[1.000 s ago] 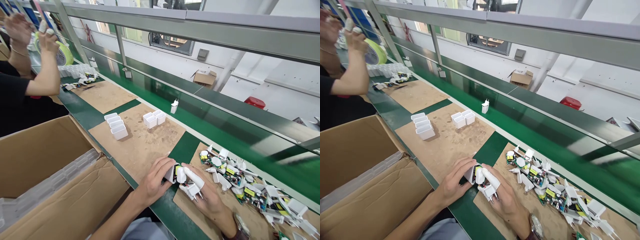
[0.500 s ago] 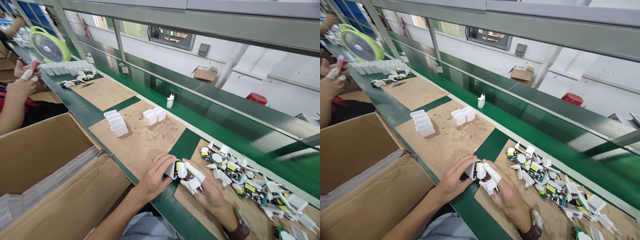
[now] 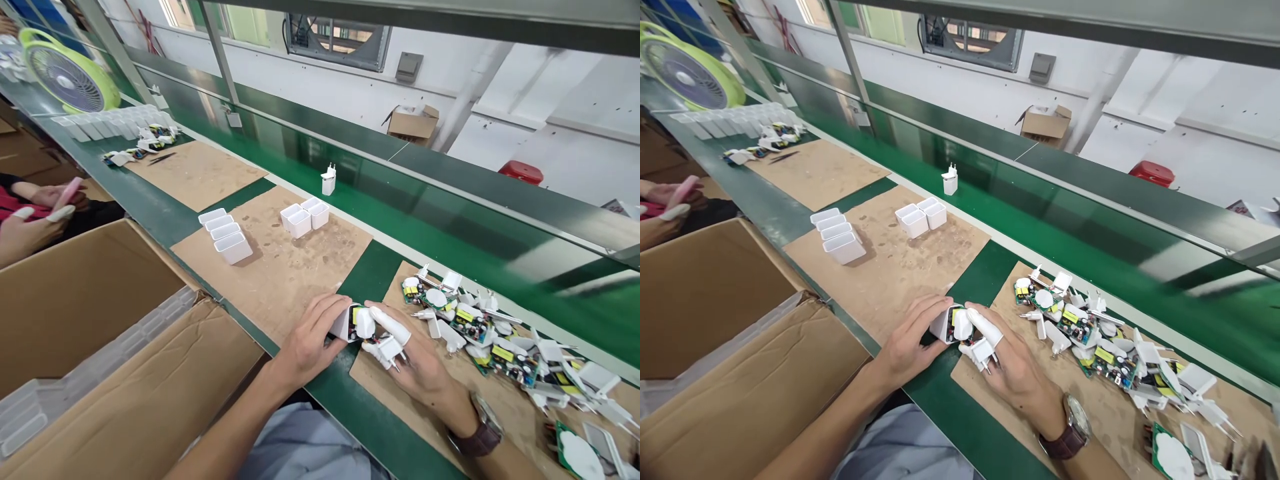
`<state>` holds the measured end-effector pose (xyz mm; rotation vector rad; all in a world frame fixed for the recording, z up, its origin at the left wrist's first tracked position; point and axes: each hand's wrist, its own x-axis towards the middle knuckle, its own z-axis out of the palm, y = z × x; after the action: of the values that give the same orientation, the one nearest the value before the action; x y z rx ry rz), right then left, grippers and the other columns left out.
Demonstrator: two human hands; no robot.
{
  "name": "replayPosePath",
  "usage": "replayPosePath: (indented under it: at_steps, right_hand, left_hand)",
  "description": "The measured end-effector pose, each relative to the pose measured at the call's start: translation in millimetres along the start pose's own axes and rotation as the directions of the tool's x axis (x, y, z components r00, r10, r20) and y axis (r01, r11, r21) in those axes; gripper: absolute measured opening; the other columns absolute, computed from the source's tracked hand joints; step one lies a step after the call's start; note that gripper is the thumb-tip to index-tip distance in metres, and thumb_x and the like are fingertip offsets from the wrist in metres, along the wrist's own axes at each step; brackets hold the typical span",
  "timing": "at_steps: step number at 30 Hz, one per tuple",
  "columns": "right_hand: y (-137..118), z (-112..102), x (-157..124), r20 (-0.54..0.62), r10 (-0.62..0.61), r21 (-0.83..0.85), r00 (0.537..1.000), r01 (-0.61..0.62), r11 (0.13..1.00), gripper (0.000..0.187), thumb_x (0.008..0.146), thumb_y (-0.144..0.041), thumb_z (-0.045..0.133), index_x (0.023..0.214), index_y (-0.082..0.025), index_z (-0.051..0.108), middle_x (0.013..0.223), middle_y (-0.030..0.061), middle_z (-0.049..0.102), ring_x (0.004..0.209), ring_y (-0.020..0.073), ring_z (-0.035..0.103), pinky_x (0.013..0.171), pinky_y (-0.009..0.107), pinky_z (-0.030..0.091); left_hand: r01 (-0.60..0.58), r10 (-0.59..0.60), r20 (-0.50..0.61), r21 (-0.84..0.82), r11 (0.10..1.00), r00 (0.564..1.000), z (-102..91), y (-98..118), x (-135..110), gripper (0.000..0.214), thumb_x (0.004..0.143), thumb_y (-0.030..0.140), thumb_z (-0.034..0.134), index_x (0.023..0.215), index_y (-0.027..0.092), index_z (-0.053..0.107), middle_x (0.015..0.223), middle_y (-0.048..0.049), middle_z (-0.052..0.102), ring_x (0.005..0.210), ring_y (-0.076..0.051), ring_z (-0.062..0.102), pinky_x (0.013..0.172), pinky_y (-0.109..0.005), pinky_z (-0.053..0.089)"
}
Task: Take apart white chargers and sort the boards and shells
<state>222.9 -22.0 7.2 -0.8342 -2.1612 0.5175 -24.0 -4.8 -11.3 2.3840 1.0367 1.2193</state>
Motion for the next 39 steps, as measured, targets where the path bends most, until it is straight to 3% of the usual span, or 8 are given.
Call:
replayPosePath:
  at_steps: [17,27,34,39]
  right_hand:
    - [1.6,2.4,-1.9,-0.008,0.017,0.014,1.000,-0.017,1.000,0.079,0.096,-0.002,0.054,0.167,-0.025,0.028,0.162,0.0130,0.050,0.149,0.0289,0.050,0.123,0.052,0.047]
    - [0.9,2.8,1.3,-0.041,-0.019,0.014,0.999,0.020,1.000,0.080,0.097,0.000,0.053,0.167,-0.026,0.026,0.161,0.0132,0.051,0.148,0.0267,0.051,0.123,0.048,0.049]
    - [1.1,1.2,-3.9,0.016,0.007,-0.015,1.000,-0.006,1.000,0.083,0.094,0.004,0.047,0.168,-0.024,0.023,0.165,0.0133,0.044,0.154,0.0277,0.044,0.126,0.052,0.044]
    - [1.8,-0.9,-2.9,0.029,-0.008,-0.002,1.000,0.008,1.000,0.083,0.094,0.003,0.048,0.169,-0.024,0.022,0.166,0.0128,0.045,0.152,0.0258,0.046,0.125,0.049,0.046]
  left_hand:
    - [-0.003,0.000,0.041,0.066,0.998,0.999,-1.8,1.9,2.9,0.065,0.097,0.012,0.069,0.156,0.020,0.042,0.139,-0.0171,0.064,0.133,-0.030,0.061,0.111,-0.051,0.056]
    - [0.005,-0.008,0.064,0.047,0.999,0.998,-2.5,2.2,3.4,0.063,0.098,0.016,0.069,0.155,0.020,0.042,0.140,-0.0171,0.063,0.134,-0.030,0.060,0.111,-0.051,0.056]
    - [-0.004,0.002,0.063,0.043,0.999,0.998,-3.0,-0.4,2.5,0.064,0.097,0.017,0.070,0.155,0.022,0.043,0.139,-0.0164,0.063,0.133,-0.030,0.061,0.110,-0.051,0.056]
    - [-0.017,0.014,0.048,0.056,0.998,0.999,-2.8,0.2,3.0,0.066,0.096,0.017,0.072,0.155,0.021,0.043,0.138,-0.0166,0.063,0.132,-0.030,0.062,0.110,-0.050,0.057]
